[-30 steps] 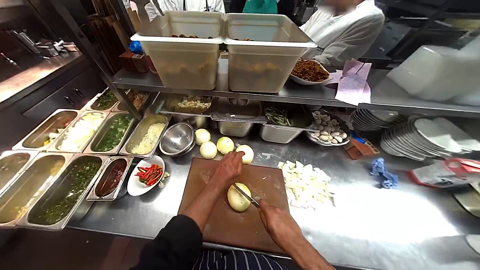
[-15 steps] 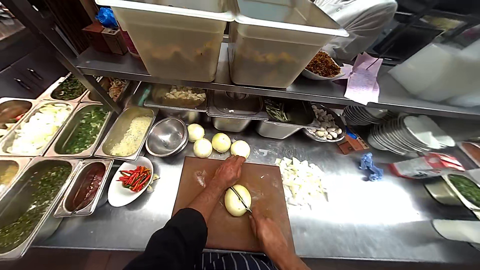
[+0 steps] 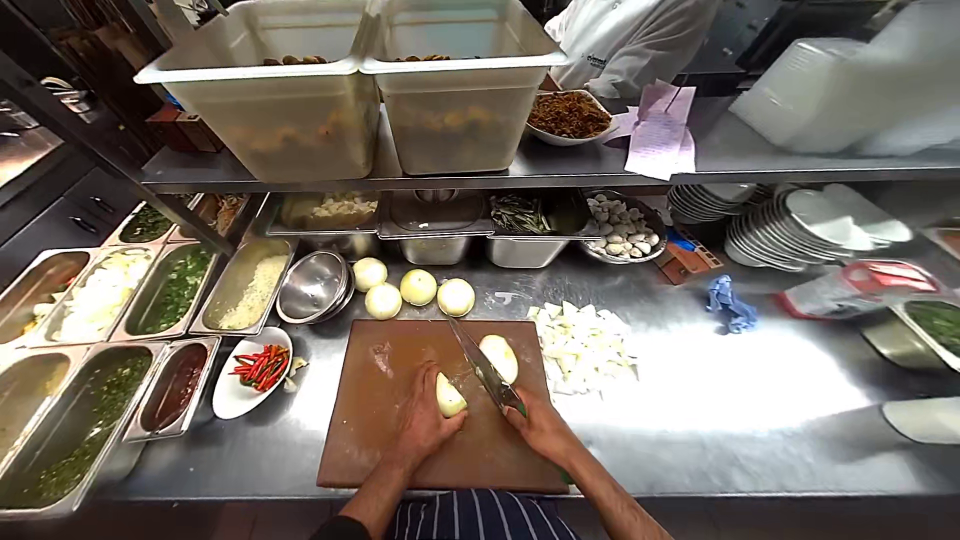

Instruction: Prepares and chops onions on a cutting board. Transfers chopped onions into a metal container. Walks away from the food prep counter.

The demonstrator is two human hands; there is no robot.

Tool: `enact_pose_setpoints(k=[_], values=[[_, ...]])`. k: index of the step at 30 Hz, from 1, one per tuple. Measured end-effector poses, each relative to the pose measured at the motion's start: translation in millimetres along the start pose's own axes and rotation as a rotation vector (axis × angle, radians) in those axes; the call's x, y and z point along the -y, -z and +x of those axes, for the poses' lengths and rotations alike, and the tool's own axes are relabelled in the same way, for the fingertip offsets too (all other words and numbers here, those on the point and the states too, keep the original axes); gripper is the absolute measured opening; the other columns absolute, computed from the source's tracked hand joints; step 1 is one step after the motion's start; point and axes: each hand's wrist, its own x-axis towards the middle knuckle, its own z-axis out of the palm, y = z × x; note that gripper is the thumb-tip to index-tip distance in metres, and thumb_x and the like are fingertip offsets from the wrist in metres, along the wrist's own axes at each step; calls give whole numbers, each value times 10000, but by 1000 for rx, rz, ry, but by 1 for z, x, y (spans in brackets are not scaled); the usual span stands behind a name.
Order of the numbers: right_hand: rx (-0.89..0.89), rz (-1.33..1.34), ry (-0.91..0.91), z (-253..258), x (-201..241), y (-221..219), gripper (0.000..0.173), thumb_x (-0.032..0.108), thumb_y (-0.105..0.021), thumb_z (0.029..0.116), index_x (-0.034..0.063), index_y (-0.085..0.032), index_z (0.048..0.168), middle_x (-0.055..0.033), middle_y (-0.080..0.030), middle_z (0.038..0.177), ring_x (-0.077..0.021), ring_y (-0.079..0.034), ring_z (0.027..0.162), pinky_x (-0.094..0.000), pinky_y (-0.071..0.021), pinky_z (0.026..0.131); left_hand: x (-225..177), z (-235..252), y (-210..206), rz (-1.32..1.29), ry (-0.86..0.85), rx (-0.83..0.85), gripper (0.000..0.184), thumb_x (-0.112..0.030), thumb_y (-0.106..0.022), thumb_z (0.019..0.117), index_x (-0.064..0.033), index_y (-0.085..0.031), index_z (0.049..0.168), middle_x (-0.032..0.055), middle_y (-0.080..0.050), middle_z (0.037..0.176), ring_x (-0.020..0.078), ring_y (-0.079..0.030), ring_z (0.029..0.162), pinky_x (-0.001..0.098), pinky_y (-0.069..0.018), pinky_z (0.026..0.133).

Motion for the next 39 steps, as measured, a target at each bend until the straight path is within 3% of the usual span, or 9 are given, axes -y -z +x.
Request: enact_pose_setpoints(k=[7, 14, 17, 19, 21, 25, 30, 34, 39], values=[[-199, 66, 117, -33, -22, 1, 455, 496, -467, 1056, 113, -590, 1270, -92, -680, 828, -261, -692, 741, -488, -578, 713, -12, -4, 48, -468, 185, 2, 1002, -379, -941, 640, -30, -406, 1411, 111, -631, 1342, 175, -656, 1178, 364, -569, 1006], [-143, 69, 195, -61, -11, -15, 403, 457, -479, 1063, 121, -560, 1272, -83, -680, 830, -247, -702, 714, -465, -605, 694, -14, -16, 62, -1728, 654, 161, 784, -540, -658, 881, -32, -433, 1434, 327, -587, 1326, 497, -640, 1133, 629, -559, 920], [-135, -106, 130, -64, -2, -15, 389, 444, -437, 1065, 137, -564, 1268, -118, -688, 854, -315, -708, 807, -520, -570, 736, -18, -12, 58, -1572, 630, 154, 696, -603, -358, 1015, -53, -429, 1436, 304, -628, 1278, 437, -693, 1010, 534, -604, 775], [-186, -204, 111, -65, -1, -18, 375, 430, -415, 1065, 148, -567, 1259, -119, -703, 851, -333, -724, 823, -531, -574, 723, -22, -7, 58, -1110, 526, 99, 543, -398, -448, 1047, -7, -443, 1424, 229, -648, 1247, 324, -700, 1005, 465, -611, 799], [-128, -268, 31, -61, 0, -15, 365, 388, -416, 1067, 155, -537, 1321, -144, -719, 935, -359, -729, 905, -550, -577, 776, -33, 0, 59, -385, 384, 123, 658, -460, -739, 866, -73, -556, 1366, 116, -650, 1285, 214, -665, 1130, 410, -575, 959], [-100, -292, -2, -52, -5, -13, 397, 419, -398, 1075, 173, -508, 1365, -138, -718, 957, -352, -727, 914, -547, -577, 785, -43, 10, 27, 395, 216, 235, 1018, -723, -711, 705, -207, -443, 1540, 118, -528, 1495, 346, -509, 1360, 530, -438, 1116], [-60, -294, 4, -51, -4, -15, 385, 409, -409, 1070, 163, -522, 1344, -146, -716, 956, -353, -727, 912, -552, -578, 788, -23, -4, 38, 265, 236, 169, 1241, -827, -768, 588, -154, -400, 1563, 135, -428, 1581, 338, -438, 1428, 509, -414, 1149], [-36, -322, 129, -69, 34, -12, 371, 427, -382, 1078, 159, -537, 1282, -127, -690, 860, -339, -719, 832, -533, -574, 738, 3, -30, 39, -33, 160, -148, 591, -508, -805, 804, -89, -689, 1205, 122, -627, 1298, 237, -603, 1232, 379, -525, 1045], [72, -443, 133, -70, 57, -6, 346, 393, -377, 1080, 152, -527, 1278, -145, -699, 910, -363, -722, 881, -552, -573, 750, 0, -30, 2, -39, -16, -217, 469, -449, -794, 835, -131, -735, 1176, 114, -647, 1287, 254, -605, 1235, 407, -516, 1060]])
